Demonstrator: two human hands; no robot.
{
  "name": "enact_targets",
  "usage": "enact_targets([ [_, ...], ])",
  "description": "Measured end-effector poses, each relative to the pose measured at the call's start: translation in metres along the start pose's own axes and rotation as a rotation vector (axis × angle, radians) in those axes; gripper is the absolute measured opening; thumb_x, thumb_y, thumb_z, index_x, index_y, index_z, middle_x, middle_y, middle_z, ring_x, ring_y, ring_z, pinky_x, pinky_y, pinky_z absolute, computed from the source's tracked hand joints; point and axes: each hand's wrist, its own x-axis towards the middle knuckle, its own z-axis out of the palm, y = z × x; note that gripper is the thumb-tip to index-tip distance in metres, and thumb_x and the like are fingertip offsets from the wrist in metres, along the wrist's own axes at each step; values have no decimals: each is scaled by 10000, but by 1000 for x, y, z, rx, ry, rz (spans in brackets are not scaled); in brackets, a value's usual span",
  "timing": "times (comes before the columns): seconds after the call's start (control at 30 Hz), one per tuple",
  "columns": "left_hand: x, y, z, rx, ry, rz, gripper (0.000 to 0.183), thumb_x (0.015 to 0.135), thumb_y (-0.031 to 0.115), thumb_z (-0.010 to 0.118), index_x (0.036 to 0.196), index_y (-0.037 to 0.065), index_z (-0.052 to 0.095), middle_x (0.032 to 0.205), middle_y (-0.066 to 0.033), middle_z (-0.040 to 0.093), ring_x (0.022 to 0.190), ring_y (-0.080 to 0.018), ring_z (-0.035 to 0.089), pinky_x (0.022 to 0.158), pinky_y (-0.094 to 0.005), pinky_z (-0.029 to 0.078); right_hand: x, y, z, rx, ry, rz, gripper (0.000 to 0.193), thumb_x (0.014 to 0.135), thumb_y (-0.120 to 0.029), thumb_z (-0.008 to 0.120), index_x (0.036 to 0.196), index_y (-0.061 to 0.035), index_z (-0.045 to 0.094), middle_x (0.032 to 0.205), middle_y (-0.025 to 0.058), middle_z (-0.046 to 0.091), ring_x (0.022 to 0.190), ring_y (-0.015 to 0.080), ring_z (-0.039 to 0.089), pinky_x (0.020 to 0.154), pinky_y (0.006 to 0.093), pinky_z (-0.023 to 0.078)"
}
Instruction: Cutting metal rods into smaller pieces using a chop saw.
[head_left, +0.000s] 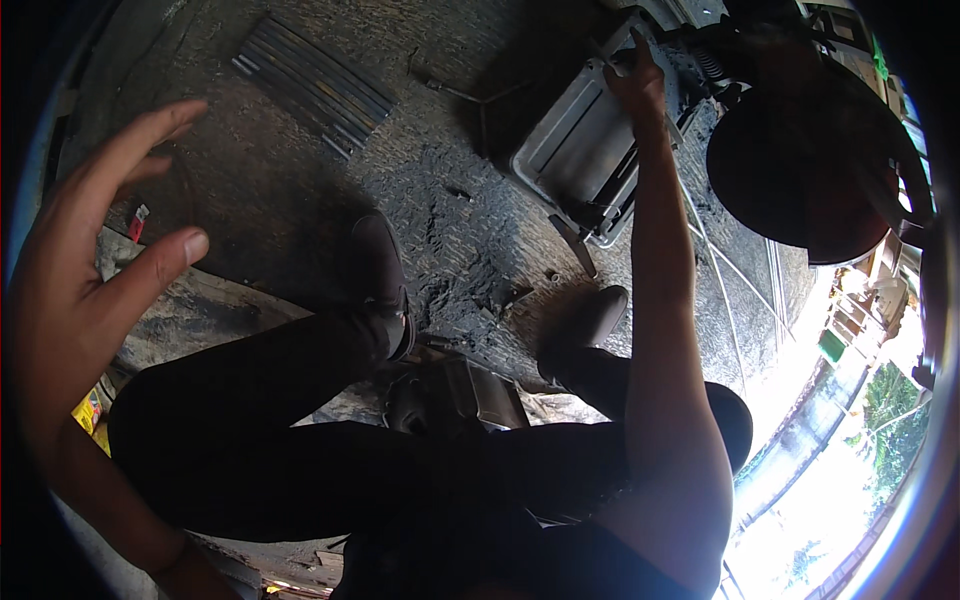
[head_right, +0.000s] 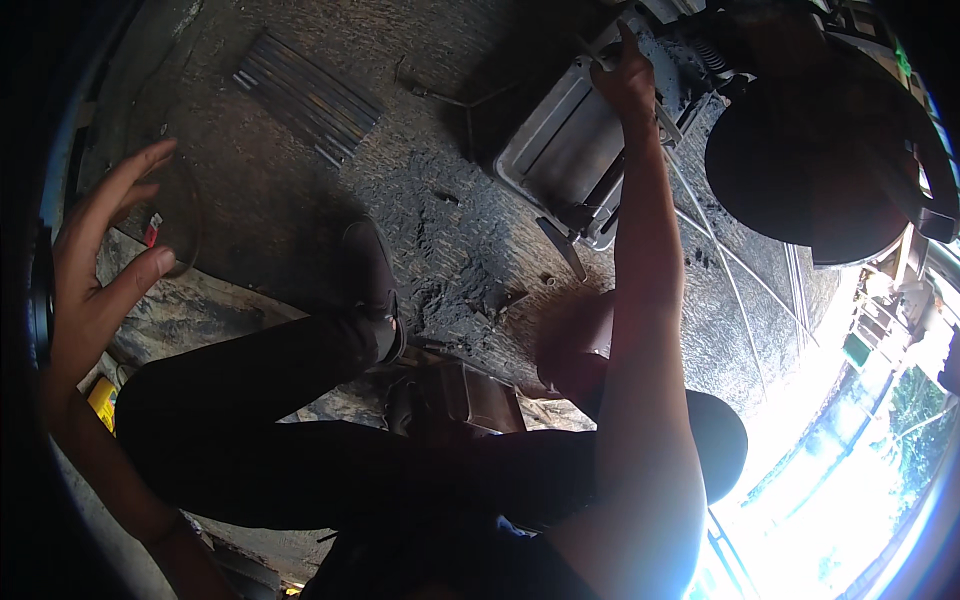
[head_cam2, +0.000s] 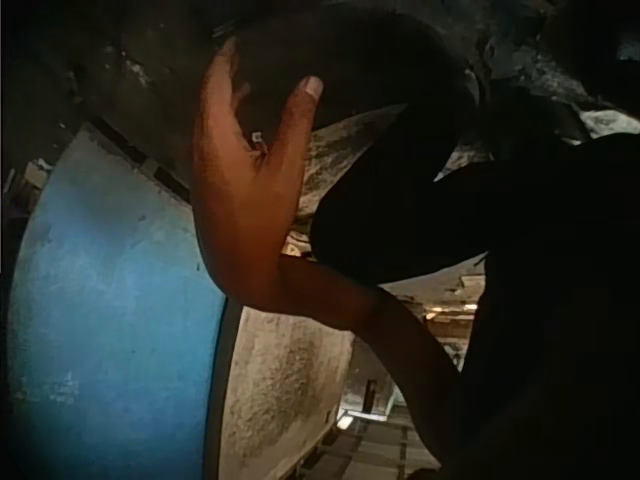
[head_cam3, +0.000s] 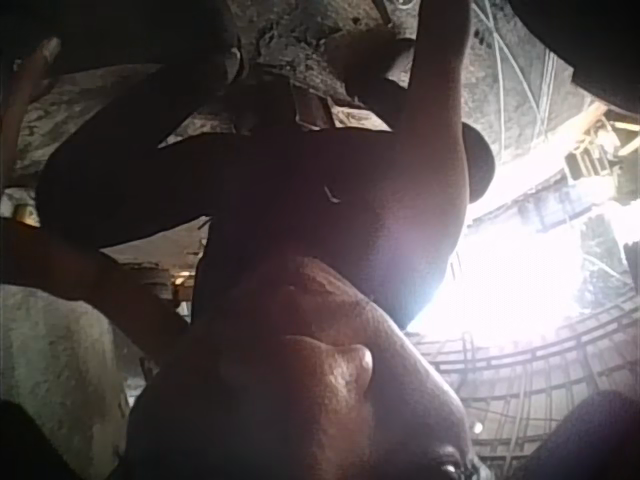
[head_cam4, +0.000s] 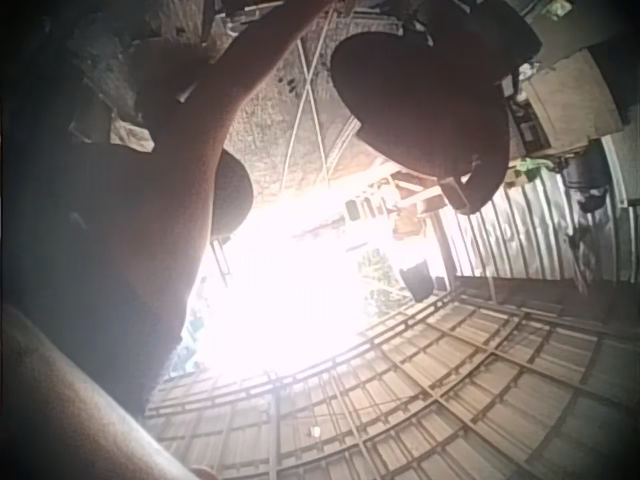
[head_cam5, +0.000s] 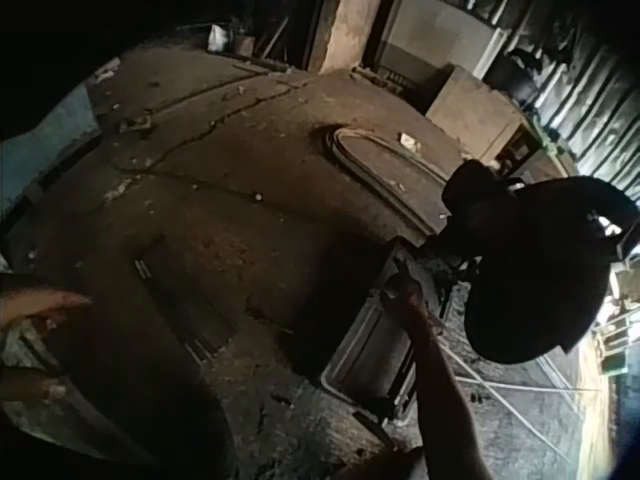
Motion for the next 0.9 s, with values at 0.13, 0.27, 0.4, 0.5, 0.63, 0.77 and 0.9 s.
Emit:
enact_targets([
  [0.13, -1, 2, 0, -6, -7, -16, 662, 821, 168, 661, 1432, 91, 417, 1420, -128, 493, 1280, -308, 494, 1071, -482, 391, 0, -5, -3, -33, -16, 7, 680, 710, -132, 766, 1321, -49, 480, 938, 135, 713, 878, 300, 701, 787, 392, 557],
  [0.27, 5, 4, -1, 38, -21, 0, 662, 823, 169, 660, 1432, 87, 414, 1420, -130, 492, 1280, -310, 493, 1072, -481, 391, -3, -1, -2, -43, 7, 16, 625, 718, -126, 767, 1286, -65, 514, 928, 117, 719, 879, 304, 699, 784, 390, 556],
  [0.4, 3, 1, -1, 31, -32, 19, 670, 824, 173, 658, 1439, 92, 404, 1423, -133, 487, 1283, -308, 490, 1073, -481, 393, -1, -1, 1, -48, 17, 9, 568, 723, -132, 768, 1245, -70, 551, 916, 105, 721, 877, 305, 698, 785, 388, 556],
  [0.5, 3, -2, -1, 40, -30, 33, 672, 827, 176, 657, 1442, 96, 399, 1427, -133, 483, 1285, -308, 488, 1073, -483, 394, -2, -1, 2, -48, 21, 20, 551, 728, -144, 764, 1235, -70, 561, 919, 104, 722, 875, 306, 699, 785, 390, 556],
  [0.63, 3, -2, -1, 46, -31, 30, 668, 834, 184, 658, 1444, 101, 398, 1429, -132, 479, 1285, -308, 488, 1072, -483, 397, -1, 0, 3, -62, 22, 15, 544, 731, -154, 761, 1231, -70, 563, 911, 103, 722, 869, 308, 698, 783, 390, 557],
  [0.77, 4, -2, 0, 32, -31, 27, 667, 839, 196, 660, 1445, 103, 397, 1429, -132, 479, 1286, -309, 488, 1073, -485, 397, -1, 1, 2, -57, 1, 48, 544, 735, -164, 760, 1233, -74, 561, 928, 108, 720, 885, 301, 697, 781, 388, 558],
  [0.9, 3, 1, -2, 41, -31, 17, 662, 846, 195, 655, 1446, 100, 393, 1435, -132, 472, 1288, -309, 485, 1071, -482, 402, -2, -1, 2, -56, 5, 20, 541, 730, -147, 759, 1225, -51, 564, 925, 121, 710, 861, 304, 692, 780, 396, 556],
])
